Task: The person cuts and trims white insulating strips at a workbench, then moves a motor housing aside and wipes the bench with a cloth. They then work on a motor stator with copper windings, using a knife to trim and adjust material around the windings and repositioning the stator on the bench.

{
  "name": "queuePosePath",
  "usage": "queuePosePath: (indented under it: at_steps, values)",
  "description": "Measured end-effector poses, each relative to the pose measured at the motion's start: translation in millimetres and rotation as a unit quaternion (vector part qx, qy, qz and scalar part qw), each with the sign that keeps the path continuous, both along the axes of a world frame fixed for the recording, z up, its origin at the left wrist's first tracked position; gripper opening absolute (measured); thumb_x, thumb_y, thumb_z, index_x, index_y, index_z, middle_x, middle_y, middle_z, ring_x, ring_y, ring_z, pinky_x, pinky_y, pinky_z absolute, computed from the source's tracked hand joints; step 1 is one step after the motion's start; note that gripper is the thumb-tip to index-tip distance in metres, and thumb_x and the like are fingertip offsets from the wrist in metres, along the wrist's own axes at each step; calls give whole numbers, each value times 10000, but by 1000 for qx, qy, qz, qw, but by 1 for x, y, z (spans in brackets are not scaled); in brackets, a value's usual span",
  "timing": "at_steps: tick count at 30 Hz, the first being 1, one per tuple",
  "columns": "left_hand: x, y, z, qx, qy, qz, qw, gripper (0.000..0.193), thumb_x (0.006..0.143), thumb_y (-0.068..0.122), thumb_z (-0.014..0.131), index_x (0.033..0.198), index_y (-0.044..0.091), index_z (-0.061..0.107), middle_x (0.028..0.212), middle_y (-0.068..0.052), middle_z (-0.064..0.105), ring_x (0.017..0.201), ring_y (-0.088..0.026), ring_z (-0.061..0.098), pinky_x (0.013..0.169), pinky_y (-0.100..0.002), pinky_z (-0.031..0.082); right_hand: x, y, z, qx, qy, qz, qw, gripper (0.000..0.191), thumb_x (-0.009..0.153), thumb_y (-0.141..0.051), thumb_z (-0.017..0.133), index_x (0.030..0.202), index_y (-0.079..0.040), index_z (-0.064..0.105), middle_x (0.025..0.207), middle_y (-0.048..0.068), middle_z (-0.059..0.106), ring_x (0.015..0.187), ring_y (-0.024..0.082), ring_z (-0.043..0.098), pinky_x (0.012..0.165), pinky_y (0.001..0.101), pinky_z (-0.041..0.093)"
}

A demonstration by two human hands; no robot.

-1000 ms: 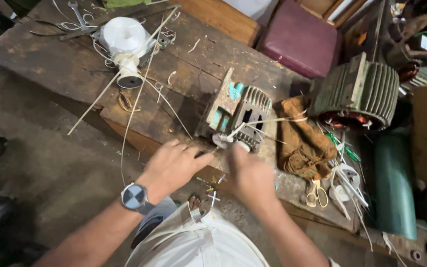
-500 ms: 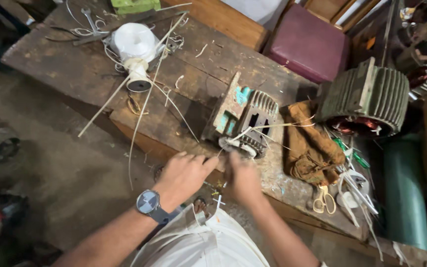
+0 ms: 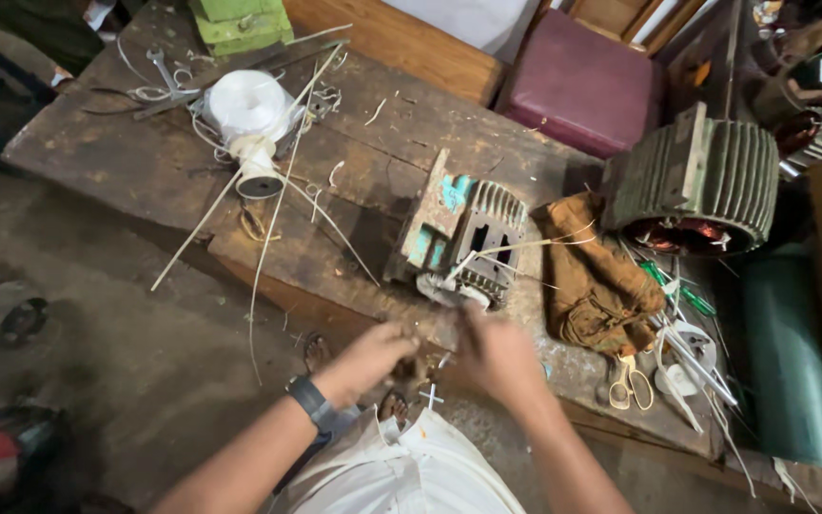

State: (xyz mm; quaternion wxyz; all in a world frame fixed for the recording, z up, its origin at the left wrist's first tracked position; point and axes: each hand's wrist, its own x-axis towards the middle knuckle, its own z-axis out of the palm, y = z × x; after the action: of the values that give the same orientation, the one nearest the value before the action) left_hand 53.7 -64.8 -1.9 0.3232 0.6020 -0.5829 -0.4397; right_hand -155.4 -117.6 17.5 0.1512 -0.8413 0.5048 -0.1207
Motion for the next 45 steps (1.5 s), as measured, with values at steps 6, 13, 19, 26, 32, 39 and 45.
queuePosePath:
  at_steps: [6, 13, 19, 26, 32, 39, 45]
  values:
    - [33, -6, 28, -157, -175, -99, 967, 186, 911, 126, 584, 1081, 202, 590, 814, -52, 673, 618, -266, 729, 493, -372, 522, 13, 12, 19, -88, 21, -2, 996, 208, 851, -122, 702, 1008, -87, 570, 632, 159, 650, 574, 385, 659, 509, 542, 481]
    - [34, -5, 32, -248, -467, -182, 829, 320, 861, 138, 590, 1170, 207, 636, 806, -69, 687, 575, -255, 718, 462, -363, 555, 26, 12, -12, 47, 36, -17, 998, 423, 737, -150, 753, 1120, -83, 585, 735, 181, 699, 639, 411, 690, 591, 527, 546]
    - [28, 0, 28, -271, -450, -136, 840, 313, 823, 140, 599, 1128, 183, 657, 791, -57, 687, 620, -236, 721, 519, -364, 556, 20, 12, -41, 55, -29, -19, 998, 453, 718, -129, 733, 1159, -100, 631, 789, 190, 718, 701, 421, 704, 598, 523, 553]
    - [16, 0, 9, -281, -473, -141, 823, 189, 851, 187, 593, 1030, 142, 636, 775, -37, 698, 729, -213, 714, 676, -372, 522, 13, 6, -53, 35, 37, -22, 998, 318, 906, -213, 703, 1149, -60, 566, 760, 226, 694, 698, 445, 682, 638, 550, 534]
    - [-4, 3, -4, -136, -412, -115, 894, 129, 948, 202, 580, 1061, 155, 620, 807, -72, 722, 770, -259, 705, 694, -418, 519, 17, 15, -34, 83, 81, 49, 992, 356, 862, -215, 678, 1183, -109, 565, 760, 205, 706, 690, 423, 695, 634, 538, 549]
    - [26, -14, 30, 22, 151, 32, 988, 87, 988, 167, 537, 1067, 160, 571, 964, -50, 764, 653, -263, 740, 525, -365, 532, 1, -6, 40, -93, 8, -63, 994, 175, 999, -193, 634, 1129, -95, 570, 611, 104, 659, 501, 340, 658, 460, 493, 502]
    - [33, -16, 44, -236, -426, -267, 832, 134, 886, 166, 592, 1009, 173, 646, 790, -106, 722, 663, -274, 739, 492, -396, 558, 33, 8, 38, -107, 124, 109, 980, 284, 855, -326, 678, 1019, -125, 563, 635, 74, 657, 515, 309, 663, 449, 463, 505]
